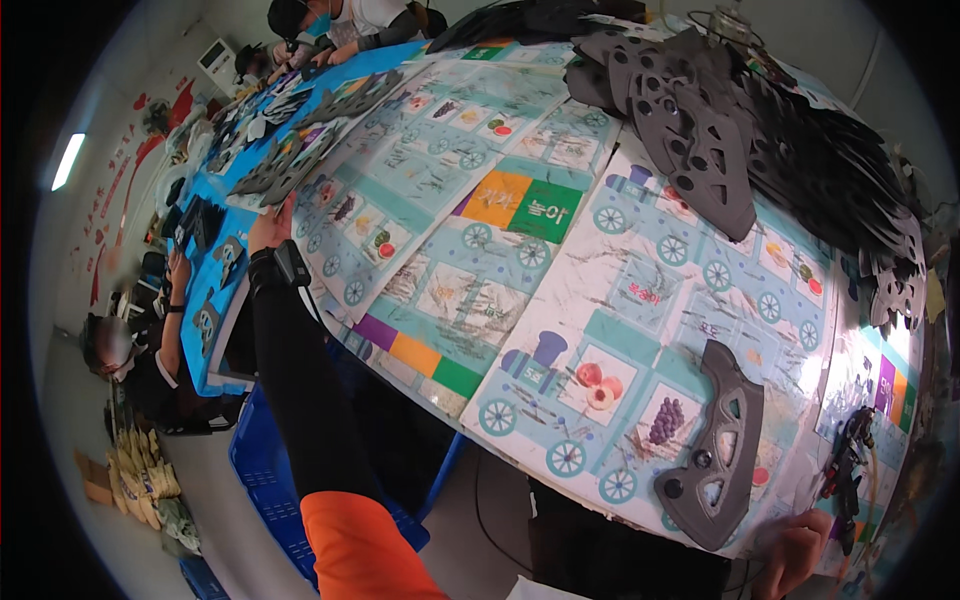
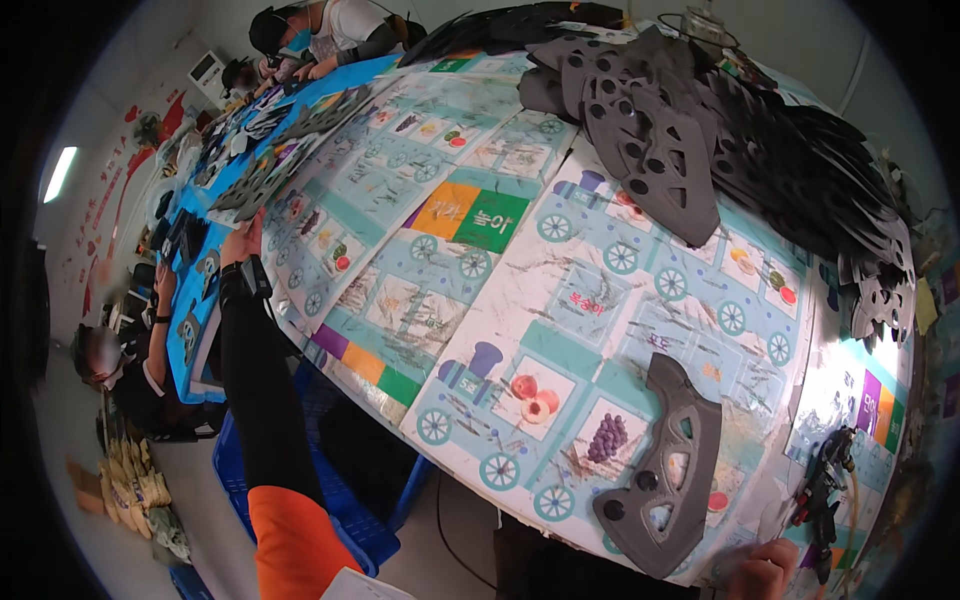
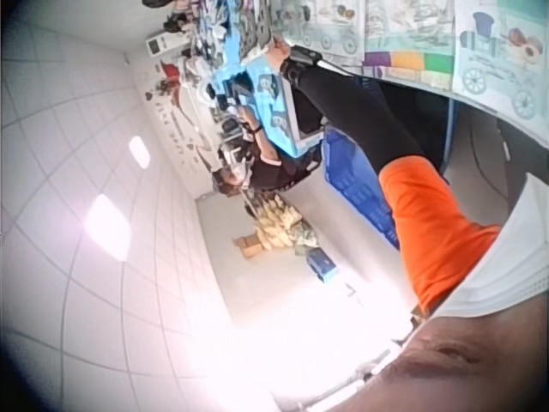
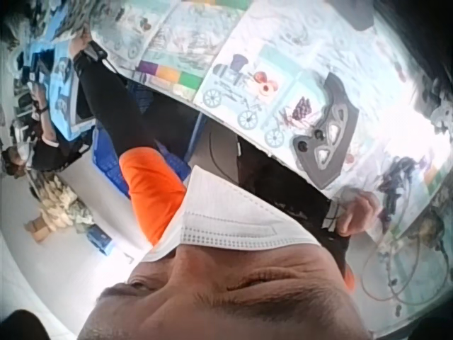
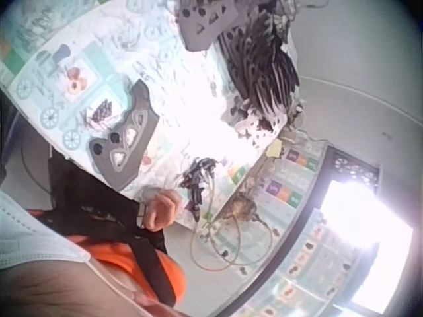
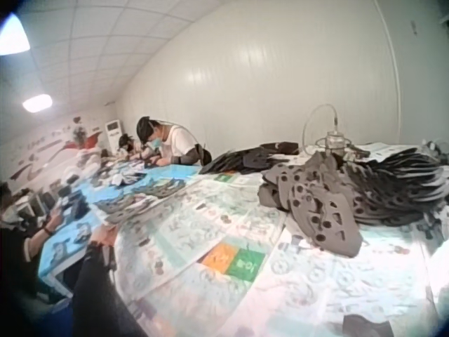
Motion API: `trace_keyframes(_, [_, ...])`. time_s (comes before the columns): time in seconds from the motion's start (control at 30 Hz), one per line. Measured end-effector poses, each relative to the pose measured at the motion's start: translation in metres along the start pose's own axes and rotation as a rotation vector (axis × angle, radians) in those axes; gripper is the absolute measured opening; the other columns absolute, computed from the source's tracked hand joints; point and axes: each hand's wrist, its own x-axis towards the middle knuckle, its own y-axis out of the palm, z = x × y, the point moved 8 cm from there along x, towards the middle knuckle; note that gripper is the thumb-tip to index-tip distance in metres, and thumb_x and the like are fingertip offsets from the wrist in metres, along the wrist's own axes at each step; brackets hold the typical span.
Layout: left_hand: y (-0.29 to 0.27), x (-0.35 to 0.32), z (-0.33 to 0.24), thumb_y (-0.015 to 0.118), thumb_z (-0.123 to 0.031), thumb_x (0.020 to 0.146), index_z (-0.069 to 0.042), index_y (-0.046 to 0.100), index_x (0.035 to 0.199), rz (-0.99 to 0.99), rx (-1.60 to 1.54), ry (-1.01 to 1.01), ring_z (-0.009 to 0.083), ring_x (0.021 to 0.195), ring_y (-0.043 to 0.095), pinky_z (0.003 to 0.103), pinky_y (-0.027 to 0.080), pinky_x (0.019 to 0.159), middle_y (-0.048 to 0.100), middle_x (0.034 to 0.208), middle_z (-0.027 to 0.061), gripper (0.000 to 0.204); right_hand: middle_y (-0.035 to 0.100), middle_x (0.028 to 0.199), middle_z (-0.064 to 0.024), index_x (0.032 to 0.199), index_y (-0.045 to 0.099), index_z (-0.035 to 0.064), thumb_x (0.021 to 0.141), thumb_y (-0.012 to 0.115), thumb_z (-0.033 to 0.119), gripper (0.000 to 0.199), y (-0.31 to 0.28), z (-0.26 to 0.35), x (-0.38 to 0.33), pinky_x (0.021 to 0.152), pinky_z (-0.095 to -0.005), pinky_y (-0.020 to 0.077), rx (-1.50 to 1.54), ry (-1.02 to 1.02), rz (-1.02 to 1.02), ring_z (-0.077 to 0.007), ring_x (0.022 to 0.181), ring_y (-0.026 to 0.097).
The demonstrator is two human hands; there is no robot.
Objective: The person picks up grey shoe components from a table and applies glue to specific areas using a handheld glue gun. The person handles the components one at a time, positioning them carefully to apply the glue and then placing them back on the workspace.
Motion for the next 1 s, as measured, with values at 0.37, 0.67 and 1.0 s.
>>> trace_keyframes(0.37, [0.089, -0.205, 0.016, 0.042, -0.051, 0.114, 0.012, 0.049, 0.148, 0.268, -0.062, 0.108, 0.0369, 0.14, 0.057, 0.05, 0.048, 0.113, 0.061, 0.149, 0.0246, 0.072, 0.066, 0.097, -0.0233, 0.1, 0.069, -0.0099, 0.094, 0.062, 0.02, 0.031, 0.002, 0.028, 0.0, 0.076, -0.048, 0.0519, -0.065, -0.403, 0.018, -0.0378, 0.087, 0.063])
trace_keyframes(0.67, [0.283, -0.616, 0.022, 0.011, -0.096, 0.091, 0.013, 0.017, 0.165, 1.397, -0.464, -0.371, 0.0466, 0.135, 0.062, 0.049, 0.057, 0.105, 0.054, 0.149, 0.0404, 0.132, 0.07, 0.088, -0.0193, 0.098, 0.072, -0.0051, 0.098, 0.063, 0.02, 0.027, -0.001, 0.042, -0.002, 0.071, -0.0475, 0.0511, 0.061, -0.507, -0.092, -0.0394, 0.077, 0.066])
trace_keyframes(1.0, [0.223, -0.476, 0.065, 0.082, -0.036, 0.092, 0.0, 0.068, 0.127, 0.294, 1.375, 0.839, 0.0396, 0.114, 0.068, 0.048, 0.055, 0.098, 0.071, 0.12, 0.0238, 0.052, 0.054, 0.105, -0.0189, 0.103, 0.057, -0.004, 0.083, 0.054, -0.007, 0.021, -0.007, 0.007, -0.023, 0.096, -0.0464, 0.043, 0.234, -0.347, -0.044, -0.0364, 0.102, 0.055])
